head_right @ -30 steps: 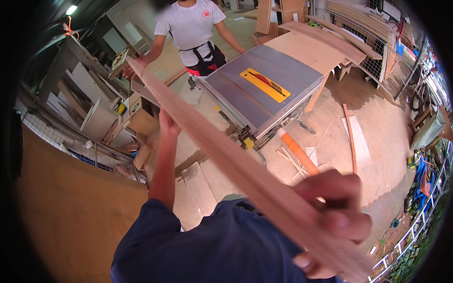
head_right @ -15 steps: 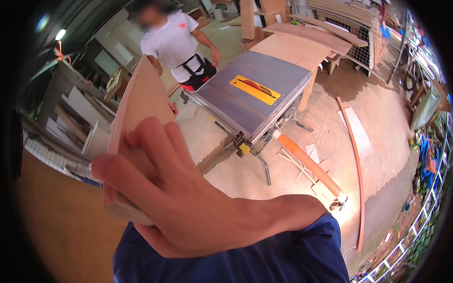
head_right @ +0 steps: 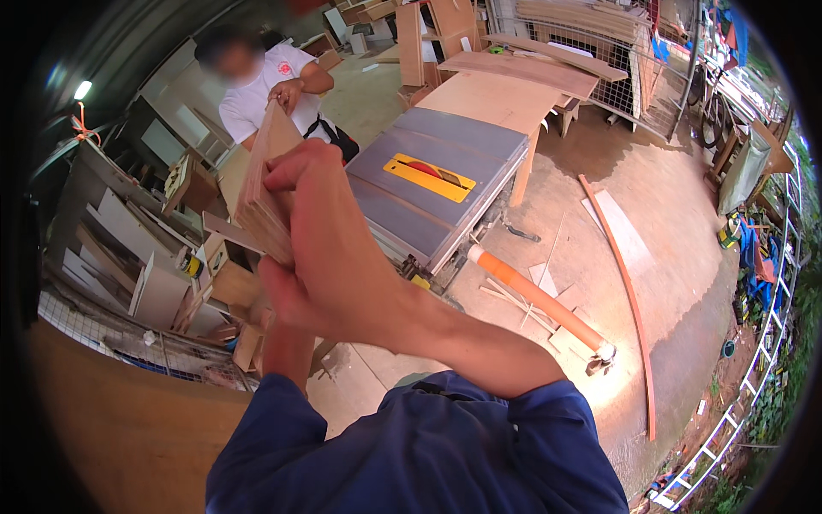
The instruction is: The person assists another worker by feeding large wooden boards into a table saw and retrieving the cut pieces. The person handles the boards by hand, guiding them through the saw and stacking the resulting pieces on the floor.
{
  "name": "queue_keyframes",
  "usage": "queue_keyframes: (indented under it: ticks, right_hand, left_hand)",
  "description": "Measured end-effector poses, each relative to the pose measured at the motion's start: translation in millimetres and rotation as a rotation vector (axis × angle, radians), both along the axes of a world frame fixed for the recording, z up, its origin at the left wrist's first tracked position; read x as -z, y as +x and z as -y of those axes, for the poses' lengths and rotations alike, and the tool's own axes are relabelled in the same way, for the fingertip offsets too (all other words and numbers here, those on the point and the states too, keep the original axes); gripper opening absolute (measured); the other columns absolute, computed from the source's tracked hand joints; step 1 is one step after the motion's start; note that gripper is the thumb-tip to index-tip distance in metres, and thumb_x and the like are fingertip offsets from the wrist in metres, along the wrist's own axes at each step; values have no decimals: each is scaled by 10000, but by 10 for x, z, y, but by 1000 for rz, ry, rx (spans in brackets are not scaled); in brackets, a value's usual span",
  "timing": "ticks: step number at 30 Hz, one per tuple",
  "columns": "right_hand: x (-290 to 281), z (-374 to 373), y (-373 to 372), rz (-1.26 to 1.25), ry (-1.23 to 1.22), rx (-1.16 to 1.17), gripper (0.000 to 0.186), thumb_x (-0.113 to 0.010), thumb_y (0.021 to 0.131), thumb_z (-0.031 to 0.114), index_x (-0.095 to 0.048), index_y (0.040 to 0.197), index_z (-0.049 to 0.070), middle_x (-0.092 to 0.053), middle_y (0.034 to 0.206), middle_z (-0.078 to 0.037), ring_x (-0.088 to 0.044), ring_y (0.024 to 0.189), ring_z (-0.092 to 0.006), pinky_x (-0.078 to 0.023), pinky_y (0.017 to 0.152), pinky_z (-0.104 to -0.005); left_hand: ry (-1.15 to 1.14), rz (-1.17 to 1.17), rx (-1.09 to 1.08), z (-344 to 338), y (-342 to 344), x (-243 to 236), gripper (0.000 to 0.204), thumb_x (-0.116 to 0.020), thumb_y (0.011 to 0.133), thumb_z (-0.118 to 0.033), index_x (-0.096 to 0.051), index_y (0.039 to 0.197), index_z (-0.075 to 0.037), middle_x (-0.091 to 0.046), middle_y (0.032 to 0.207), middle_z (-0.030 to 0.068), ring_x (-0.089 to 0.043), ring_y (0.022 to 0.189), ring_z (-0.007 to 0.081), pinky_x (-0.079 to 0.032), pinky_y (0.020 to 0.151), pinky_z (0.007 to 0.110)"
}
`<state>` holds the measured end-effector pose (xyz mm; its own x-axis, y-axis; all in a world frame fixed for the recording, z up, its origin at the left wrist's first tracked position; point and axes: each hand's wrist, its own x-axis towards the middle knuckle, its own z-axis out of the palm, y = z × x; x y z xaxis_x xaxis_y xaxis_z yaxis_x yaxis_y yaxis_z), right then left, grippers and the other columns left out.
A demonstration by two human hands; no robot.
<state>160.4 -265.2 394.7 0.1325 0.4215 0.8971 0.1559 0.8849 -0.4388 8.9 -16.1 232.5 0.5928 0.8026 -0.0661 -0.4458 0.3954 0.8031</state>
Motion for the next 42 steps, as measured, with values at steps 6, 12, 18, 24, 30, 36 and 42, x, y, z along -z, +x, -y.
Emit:
queue_keyframes:
  ticks: [6,12,18,24,30,36,42]
  right_hand:
    - [54,-174,-2,36,-9,36,466,-568,769,-111,-309,1155,-66,-450,1173,-238,-590,1013,-320,-596,816,-372]
    - [4,-142,85,17,12,10,498,-560,737,-121,-313,1164,-52,-451,1183,-229,-576,1045,-313,-591,815,-383]
    - [62,-129,168,17,87,-50,531,-587,705,-115,-333,1162,-19,-441,1215,-237,-543,1118,-358,-530,909,-421]
    - [327,-223,28,-129,131,-177,563,-709,736,-55,-365,1173,34,-460,1199,-226,-527,1120,-380,-509,868,-420]
    - [737,-335,97,-148,81,-143,543,-736,729,-57,-373,1120,47,-497,1235,-226,-577,1114,-380,-538,894,-411]
    - [967,-323,191,-163,6,-83,505,-751,720,-44,-379,1048,52,-548,1193,-231,-611,1027,-369,-535,853,-403]
    - [1229,-296,333,-81,-78,33,438,-724,695,-22,-377,946,71,-547,1111,-199,-574,961,-326,-492,792,-373]
  left_hand:
    - [-111,11,-144,123,-119,258,443,-594,969,-244,-499,1337,-16,-552,1353,134,-590,1156,257,-478,1001,388]
    - [33,-124,-683,416,-193,143,399,-585,975,-197,-514,1331,-31,-545,1364,119,-578,1169,238,-467,1007,368]
    - [1420,-277,-1038,1497,44,-1552,474,-567,995,-314,-539,1331,18,-508,1386,148,-520,1238,271,-410,1025,388]
    - [1881,-398,-748,1793,176,-1646,634,-598,937,-535,-655,1186,45,-610,1256,230,-570,1204,402,-433,1030,488]
    - [1839,-341,-614,1819,228,-1385,446,-834,749,-300,-717,1091,-39,-642,1224,169,-587,1179,388,-503,972,468]
    - [1806,-421,-574,1803,243,-1119,451,-863,694,-256,-719,1073,-59,-647,1210,111,-584,1162,354,-522,948,448]
    - [1803,-498,-622,1866,337,-852,441,-891,645,-245,-739,1042,-128,-674,1162,24,-585,1063,259,-514,885,362]
